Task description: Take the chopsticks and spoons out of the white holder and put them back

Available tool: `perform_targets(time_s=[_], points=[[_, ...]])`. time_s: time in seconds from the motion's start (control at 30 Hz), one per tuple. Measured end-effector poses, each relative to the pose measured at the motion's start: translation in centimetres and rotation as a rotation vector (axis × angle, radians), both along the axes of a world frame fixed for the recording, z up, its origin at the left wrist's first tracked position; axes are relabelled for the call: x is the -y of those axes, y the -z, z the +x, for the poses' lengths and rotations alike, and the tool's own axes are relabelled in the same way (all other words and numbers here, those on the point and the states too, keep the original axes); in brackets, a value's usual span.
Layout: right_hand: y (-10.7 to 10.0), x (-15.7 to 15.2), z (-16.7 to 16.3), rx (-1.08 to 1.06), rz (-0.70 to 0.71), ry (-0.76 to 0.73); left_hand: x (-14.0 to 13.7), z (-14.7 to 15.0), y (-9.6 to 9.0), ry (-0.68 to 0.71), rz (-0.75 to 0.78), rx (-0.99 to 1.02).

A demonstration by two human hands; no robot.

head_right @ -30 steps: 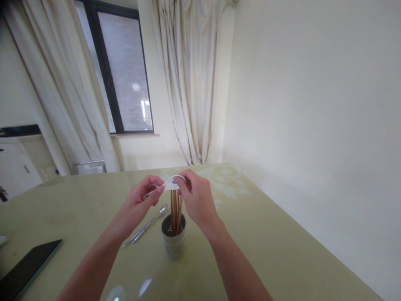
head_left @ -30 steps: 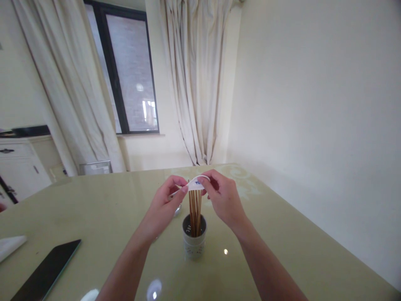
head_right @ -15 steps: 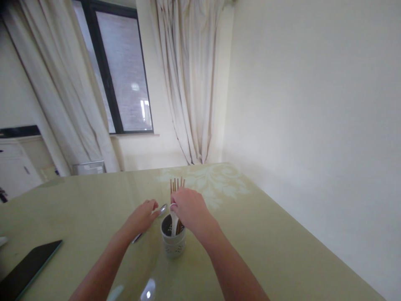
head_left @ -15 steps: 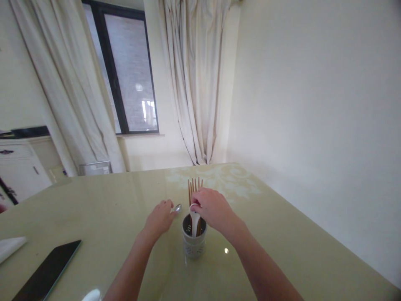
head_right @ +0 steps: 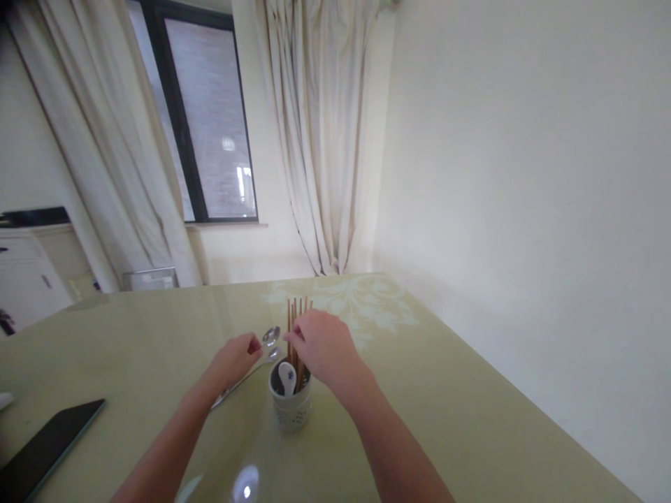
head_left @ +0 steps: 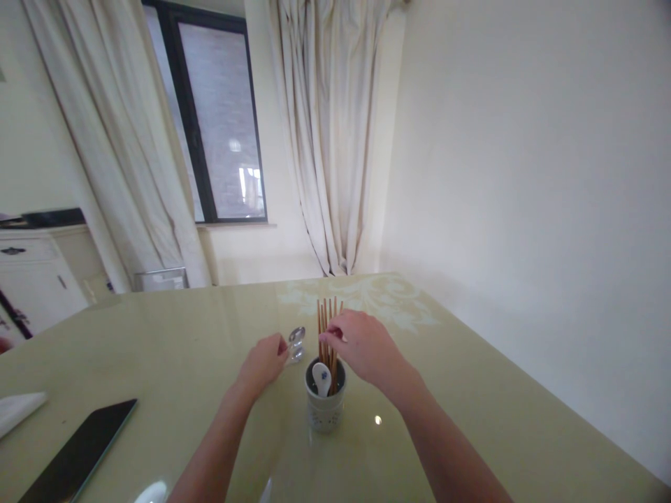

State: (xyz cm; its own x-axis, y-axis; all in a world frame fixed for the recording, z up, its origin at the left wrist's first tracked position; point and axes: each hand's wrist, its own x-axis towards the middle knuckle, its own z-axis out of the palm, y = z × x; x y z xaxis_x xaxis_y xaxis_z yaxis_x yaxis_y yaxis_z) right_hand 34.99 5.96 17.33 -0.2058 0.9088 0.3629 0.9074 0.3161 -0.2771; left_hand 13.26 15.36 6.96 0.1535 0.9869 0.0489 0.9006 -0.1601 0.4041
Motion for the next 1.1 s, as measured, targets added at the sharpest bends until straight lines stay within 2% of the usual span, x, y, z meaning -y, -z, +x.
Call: perform_targets(time_s=[0.07, 0.1, 0.2, 0.3, 0.4, 0.53, 0.6, 0.67, 0.73, 0.8, 0.93, 1.1], points=[[-0.4, -0.1, 0.0, -0.121, 0.102, 0.023, 0.7, -0.1, -2.5, 0.057, 0.038, 0.181], [-0.5, -0.1, -0.1, -0.194, 0.152, 0.033, 1.3, -0.1, -3.9, 0.113, 0.050, 0.334], [-0.7, 0.1, -0.4, -0.416, 0.230, -0.016, 3.7, 0.4, -7.5, 0.340, 0.000, 0.772], [-1.1, 0.7, -0.7, -0.561, 0.233, -0.145, 5.8, 1.4, -9.4, 0.467, -0.088, 0.909], [-1.5, 1.1, -0.6, -0.594, 0.298, -0.160, 6.5, 2.1, -9.7, 0.513, -0.126, 0.938], [-1.8, 1.2, 0.0, -0.536, 0.434, -0.127, 4.8, 1.5, -8.3, 0.459, -0.084, 0.777], [-1.7, 1.0, 0.2, -0.494, 0.481, -0.121, 3.3, 0.6, -6.7, 0.361, -0.023, 0.574], [-1.4, 0.7, 0.4, -0.444, 0.468, -0.108, 1.9, -0.3, -4.7, 0.243, 0.008, 0.281], [-1.0, 0.3, 0.3, -0.375, 0.399, -0.089, 0.8, -1.0, -2.4, 0.145, -0.007, 0.029], [-0.3, -0.2, 0.1, -0.285, 0.306, -0.059, 0.1, -1.4, -0.5, 0.088, -0.038, -0.094], [0.7, -1.0, -0.9, -0.098, 0.125, -0.003, -0.5, -1.7, 1.9, 0.060, -0.108, -0.139], [1.1, -0.8, -2.1, 0.148, -0.075, 0.028, -0.4, -2.0, 3.2, 0.021, -0.129, -0.139]])
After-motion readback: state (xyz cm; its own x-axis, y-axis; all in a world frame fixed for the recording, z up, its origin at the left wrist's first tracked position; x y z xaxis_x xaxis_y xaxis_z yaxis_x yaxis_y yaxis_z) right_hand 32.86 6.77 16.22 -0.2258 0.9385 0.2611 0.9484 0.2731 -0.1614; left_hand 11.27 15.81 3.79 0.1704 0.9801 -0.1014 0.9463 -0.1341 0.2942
